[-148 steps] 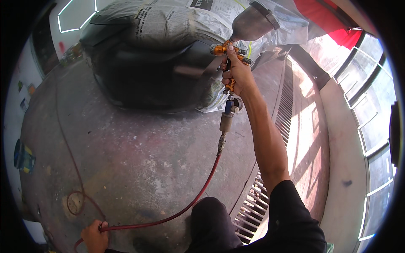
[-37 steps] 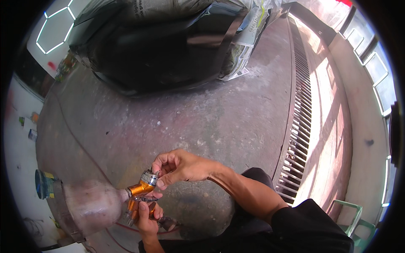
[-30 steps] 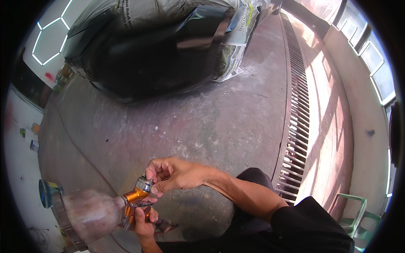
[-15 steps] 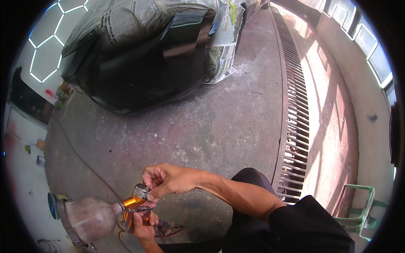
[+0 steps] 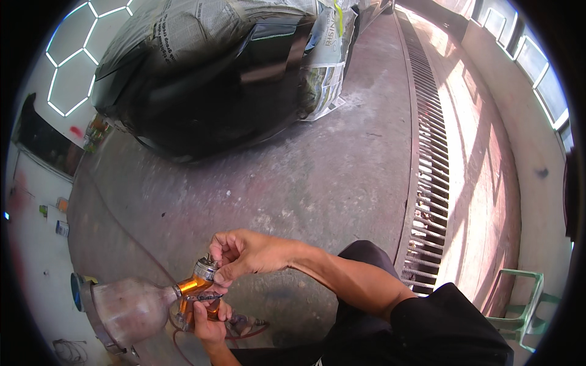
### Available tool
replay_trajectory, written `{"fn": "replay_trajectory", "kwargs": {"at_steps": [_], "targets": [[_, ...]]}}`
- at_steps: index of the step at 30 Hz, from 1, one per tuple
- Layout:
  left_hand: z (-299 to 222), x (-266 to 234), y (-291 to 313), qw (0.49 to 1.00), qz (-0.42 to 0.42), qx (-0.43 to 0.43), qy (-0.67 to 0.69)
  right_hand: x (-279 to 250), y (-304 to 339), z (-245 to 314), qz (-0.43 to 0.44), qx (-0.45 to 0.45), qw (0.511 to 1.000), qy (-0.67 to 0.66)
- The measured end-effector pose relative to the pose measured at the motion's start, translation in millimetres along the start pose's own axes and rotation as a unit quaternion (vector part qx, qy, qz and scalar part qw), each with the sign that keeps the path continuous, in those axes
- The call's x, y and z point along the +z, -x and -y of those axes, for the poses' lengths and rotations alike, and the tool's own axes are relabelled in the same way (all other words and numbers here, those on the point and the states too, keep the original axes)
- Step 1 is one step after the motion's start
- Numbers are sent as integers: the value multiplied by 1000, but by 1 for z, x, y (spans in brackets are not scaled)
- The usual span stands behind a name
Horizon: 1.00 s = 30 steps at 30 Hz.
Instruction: The person assembles and adjusts a spray gun, attaches a hose, and pours liquid into the spray gun's cup. They then spray a covered object in the workshop.
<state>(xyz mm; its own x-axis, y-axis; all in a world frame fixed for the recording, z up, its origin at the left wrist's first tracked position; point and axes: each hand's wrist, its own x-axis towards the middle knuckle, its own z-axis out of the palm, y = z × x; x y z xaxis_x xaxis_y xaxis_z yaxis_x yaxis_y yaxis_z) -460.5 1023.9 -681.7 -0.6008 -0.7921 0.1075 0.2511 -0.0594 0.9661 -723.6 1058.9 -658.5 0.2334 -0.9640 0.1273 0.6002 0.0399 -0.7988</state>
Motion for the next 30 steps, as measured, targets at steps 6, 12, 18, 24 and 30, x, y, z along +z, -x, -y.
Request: {"fn": "replay_trajectory", "kwargs": {"at_steps": [6,12,18,24,30], "targets": [[-4,0,2,999,22,-18,24,0,-2,-3,26,3,1000,8],[-7,-5,7,999,19,-26,15,8,0,6,11,6,999,51],[-10,-7,13,1000,14,-24,-5,3,-4,-6,53,19,998,28],[-11,-20,21,999,1,-45,8,20,-12,-8,7,50,999,20],[-14,-23,26,999,-29,-39,-7,21,-17,-24,12,46,999,-25]]}}
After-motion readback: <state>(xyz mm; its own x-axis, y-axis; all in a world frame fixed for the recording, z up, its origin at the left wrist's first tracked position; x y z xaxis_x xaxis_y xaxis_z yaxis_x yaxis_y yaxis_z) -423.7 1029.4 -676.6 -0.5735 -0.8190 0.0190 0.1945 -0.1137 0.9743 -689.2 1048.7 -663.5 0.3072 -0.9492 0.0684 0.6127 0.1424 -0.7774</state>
